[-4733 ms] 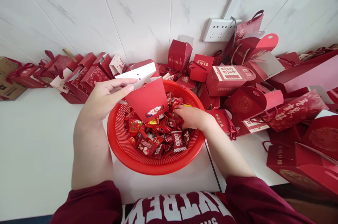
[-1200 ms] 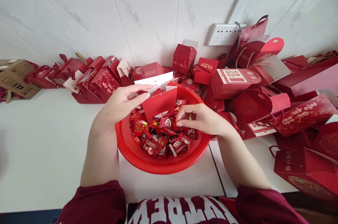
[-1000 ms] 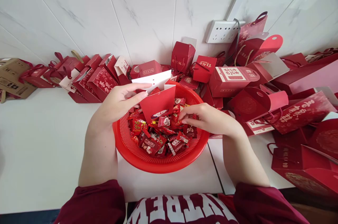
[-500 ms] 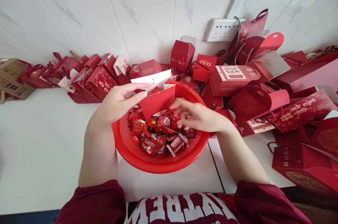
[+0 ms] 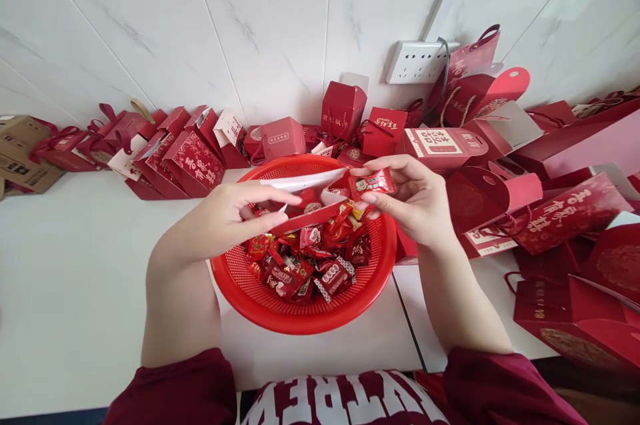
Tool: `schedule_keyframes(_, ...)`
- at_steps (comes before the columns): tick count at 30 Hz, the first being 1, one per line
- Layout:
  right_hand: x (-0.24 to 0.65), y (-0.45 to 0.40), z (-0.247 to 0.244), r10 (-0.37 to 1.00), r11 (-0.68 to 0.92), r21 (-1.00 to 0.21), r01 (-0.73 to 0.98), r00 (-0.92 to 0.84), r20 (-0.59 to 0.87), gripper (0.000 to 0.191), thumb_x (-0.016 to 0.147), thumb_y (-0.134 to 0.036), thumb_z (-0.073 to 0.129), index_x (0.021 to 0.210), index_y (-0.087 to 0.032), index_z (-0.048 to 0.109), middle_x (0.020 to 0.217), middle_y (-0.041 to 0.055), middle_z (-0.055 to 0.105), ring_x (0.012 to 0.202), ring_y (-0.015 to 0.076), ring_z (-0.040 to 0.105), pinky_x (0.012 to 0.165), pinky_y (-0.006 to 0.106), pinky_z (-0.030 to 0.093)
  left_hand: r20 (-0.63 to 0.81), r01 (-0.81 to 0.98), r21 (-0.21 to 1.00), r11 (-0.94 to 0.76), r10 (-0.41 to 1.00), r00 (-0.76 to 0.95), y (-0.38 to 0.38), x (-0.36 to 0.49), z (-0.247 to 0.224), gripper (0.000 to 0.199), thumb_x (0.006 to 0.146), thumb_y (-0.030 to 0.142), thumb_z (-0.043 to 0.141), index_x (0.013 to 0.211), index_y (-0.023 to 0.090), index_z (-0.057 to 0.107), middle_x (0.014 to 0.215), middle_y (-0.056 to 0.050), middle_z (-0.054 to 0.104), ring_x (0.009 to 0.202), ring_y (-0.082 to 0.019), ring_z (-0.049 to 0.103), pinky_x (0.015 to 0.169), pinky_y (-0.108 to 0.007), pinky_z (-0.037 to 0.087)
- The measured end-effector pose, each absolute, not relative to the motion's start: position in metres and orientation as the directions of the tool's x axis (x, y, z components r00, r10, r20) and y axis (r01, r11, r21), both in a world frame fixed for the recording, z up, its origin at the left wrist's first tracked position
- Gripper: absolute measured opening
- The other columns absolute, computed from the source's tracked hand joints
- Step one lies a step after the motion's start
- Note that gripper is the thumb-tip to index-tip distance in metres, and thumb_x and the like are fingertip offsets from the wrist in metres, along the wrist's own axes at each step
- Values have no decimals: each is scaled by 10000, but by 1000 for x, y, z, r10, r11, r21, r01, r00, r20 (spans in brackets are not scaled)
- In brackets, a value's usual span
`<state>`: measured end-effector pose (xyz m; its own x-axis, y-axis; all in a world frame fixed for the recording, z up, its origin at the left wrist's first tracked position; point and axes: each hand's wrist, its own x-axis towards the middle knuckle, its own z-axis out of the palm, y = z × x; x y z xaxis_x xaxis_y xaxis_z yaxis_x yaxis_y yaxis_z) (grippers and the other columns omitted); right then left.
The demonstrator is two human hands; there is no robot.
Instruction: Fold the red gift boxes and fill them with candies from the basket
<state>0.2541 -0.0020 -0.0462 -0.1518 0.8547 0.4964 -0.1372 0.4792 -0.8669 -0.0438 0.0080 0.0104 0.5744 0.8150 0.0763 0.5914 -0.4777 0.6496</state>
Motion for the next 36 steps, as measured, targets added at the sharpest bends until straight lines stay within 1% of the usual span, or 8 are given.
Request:
schedule_keyframes(7, 245, -27, -38, 636, 763, -632, 132, 19, 772, 365, 973, -128, 620, 1287, -310, 654, 1250, 29, 750, 1056, 218, 766, 720, 298, 701, -44, 638, 498, -587, 718, 695, -17, -44, 26, 234, 959, 481, 637, 1034, 331, 801, 1336, 21, 706, 1134, -228, 693, 958, -283, 536)
schedule_keyframes(15, 242, -34, -39, 219, 942, -156, 297, -194, 956, 673, 814, 68, 599, 1401, -261, 610, 1215, 76, 764, 1051, 245, 765, 732, 368, 687, -11, 577, 512, -636, 667, 745, -21, -47, 28, 225, 973, 429, 634, 1121, 403, 800, 1194, 44, 772, 1133, -244, 713, 945, -279, 557)
schedule_keyframes(22, 235, -38, -35, 229, 935, -115, 335, -323, 918, 488, 826, -26, 601, 1220, -305, 668, 1115, 45, 797, 911, 229, 786, 709, 376, 651, 12, 566, 473, -675, 648, 762, -16, -52, 24, 231, 965, 417, 645, 1129, 375, 802, 1351, 35, 702, 1221, -239, 672, 999, -276, 537)
schedule_keyframes(25, 227, -43, -38, 276, 938, -190, 289, -294, 915, 378, 865, -66, 578, 1148, -297, 674, 1055, 37, 800, 912, 218, 775, 738, 372, 638, 5, 578, 502, -643, 671, 742, -13, -53, 23, 254, 940, 487, 666, 1123, 375, 802, 1415, 30, 660, 1208, -248, 678, 1000, -288, 541)
schedule_keyframes(27, 224, -46, -38, 469, 874, -432, 223, -150, 870, 226, 938, -135, 551, 1076, -270, 669, 948, 37, 780, 855, 202, 756, 719, 353, 627, -8, 604, 522, -602, 705, 709, -12, -53, 23, 269, 940, 502, 659, 1134, 373, 793, 1400, 30, 670, 1172, -238, 691, 972, -283, 550)
schedule_keyframes(31, 228, -42, -32, 928, 273, -957, -98, -236, 289, 185, 1022, -362, 530, 937, -214, 602, 826, 22, 685, 602, 139, 658, 410, 222, 508, -4, 625, 554, -550, 749, 663, -12, -48, 26, 274, 958, 493, 629, 1123, 335, 781, 1310, 15, 718, 1050, -212, 716, 900, -281, 564)
schedule_keyframes(33, 233, -38, -28, 906, 59, -985, -161, -406, 120, 249, 1000, -433, 569, 917, -199, 585, 908, 42, 697, 565, 125, 645, 306, 188, 415, -4, 619, 558, -552, 745, 667, -13, -44, 26, 280, 960, 500, 623, 1111, 322, 778, 1309, 9, 717, 1067, -219, 711, 910, -292, 560)
schedule_keyframes(36, 238, -39, -23, 899, 179, -981, -76, -392, 194, 223, 996, -410, 604, 944, -195, 634, 1081, 70, 728, 647, 118, 682, 401, 194, 511, -1, 618, 522, -587, 724, 689, -17, -38, 22, 291, 985, 492, 586, 1121, 311, 769, 1398, 7, 666, 1188, -243, 672, 998, -326, 532)
